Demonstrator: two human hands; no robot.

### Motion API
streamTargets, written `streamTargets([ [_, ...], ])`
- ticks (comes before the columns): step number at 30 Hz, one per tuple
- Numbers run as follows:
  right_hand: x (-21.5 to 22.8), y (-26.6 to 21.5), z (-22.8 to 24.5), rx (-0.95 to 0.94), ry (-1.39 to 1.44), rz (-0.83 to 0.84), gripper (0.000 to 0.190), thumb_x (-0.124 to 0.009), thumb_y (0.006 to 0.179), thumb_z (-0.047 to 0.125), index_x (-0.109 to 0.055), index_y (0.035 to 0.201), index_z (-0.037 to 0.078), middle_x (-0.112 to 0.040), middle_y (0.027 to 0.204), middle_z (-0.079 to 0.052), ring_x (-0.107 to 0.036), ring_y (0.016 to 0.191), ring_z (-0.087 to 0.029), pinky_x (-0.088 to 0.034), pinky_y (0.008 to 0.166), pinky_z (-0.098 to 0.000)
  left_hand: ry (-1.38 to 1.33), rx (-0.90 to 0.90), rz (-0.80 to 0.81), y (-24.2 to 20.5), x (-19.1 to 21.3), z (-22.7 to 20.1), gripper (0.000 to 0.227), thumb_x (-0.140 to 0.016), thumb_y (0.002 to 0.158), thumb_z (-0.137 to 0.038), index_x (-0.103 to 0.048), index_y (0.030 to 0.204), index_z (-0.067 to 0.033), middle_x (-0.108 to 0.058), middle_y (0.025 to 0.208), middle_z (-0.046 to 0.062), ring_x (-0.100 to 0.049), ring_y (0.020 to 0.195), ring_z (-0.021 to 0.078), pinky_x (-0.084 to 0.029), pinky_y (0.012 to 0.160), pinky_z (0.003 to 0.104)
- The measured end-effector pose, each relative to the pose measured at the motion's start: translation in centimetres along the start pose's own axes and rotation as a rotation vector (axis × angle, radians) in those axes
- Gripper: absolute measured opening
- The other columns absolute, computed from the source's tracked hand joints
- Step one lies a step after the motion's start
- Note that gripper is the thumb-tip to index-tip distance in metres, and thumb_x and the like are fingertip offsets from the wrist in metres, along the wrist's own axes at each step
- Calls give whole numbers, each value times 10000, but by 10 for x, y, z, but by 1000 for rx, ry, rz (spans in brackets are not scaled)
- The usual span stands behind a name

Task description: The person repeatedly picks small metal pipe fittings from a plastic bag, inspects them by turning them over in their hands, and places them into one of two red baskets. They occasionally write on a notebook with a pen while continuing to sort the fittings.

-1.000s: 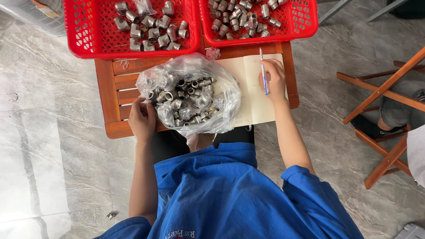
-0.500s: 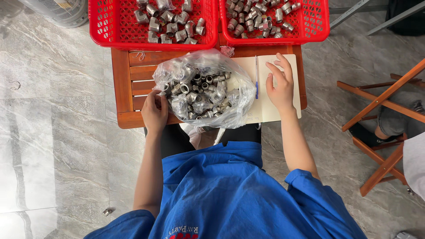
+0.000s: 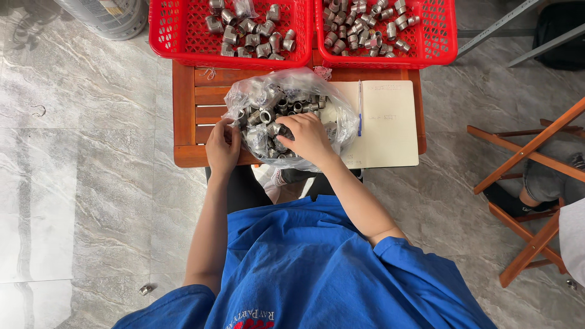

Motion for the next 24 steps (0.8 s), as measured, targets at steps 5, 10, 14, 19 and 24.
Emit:
streamTargets([
  [5,38,-24,16,-39,205,-227,307,-774,946,258,-751,1221,123,-771,1090,-119,-744,1042,-285,-575,932,-416,-11,0,7,-3,1,1,173,-673,1041,-180,-641,1208,-147,-672,848,36,-694,770,257,-556,692,398],
  [10,109,-56,26,-109,603,-495,384,-794,958,294,-752,1194,-5,-760,1003,-182,-731,897,-278,-614,833,-370,-208,77,-45,10,7,-5,178,-689,1034,-153,-676,1207,-114,-692,869,79,-686,792,287,-542,703,405],
  [14,138,-77,26,-124,785,-674,350,-781,947,195,-743,1202,-42,-745,1014,-149,-718,901,-195,-616,851,-314,-631,14,-30,24,28,-101,331,-740,1005,-75,-624,1313,-43,-674,1040,118,-658,953,223,-570,848,370],
  [19,141,-104,50,-120,848,-761,375,-766,950,194,-734,1210,-75,-738,1031,-149,-704,900,-158,-614,872,-309,-755,-343,254,0,44,-245,573,-884,877,-110,-630,1373,26,-624,1239,222,-675,1068,354,-609,896,458],
  [24,125,-122,68,-115,1023,-718,401,-724,974,165,-701,1242,-133,-750,1067,-213,-729,1011,-221,-604,936,-383,-839,-352,247,-28,25,-256,456,-915,825,-153,-752,1231,-24,-700,1106,141,-688,960,292,-571,835,404],
])
Point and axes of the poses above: each hand's wrist, its own y-axis towards the middle knuckle, its own x-axis out of the back of the hand, z = x × y, the point moved 5 cm from there along y, towards the middle knuckle
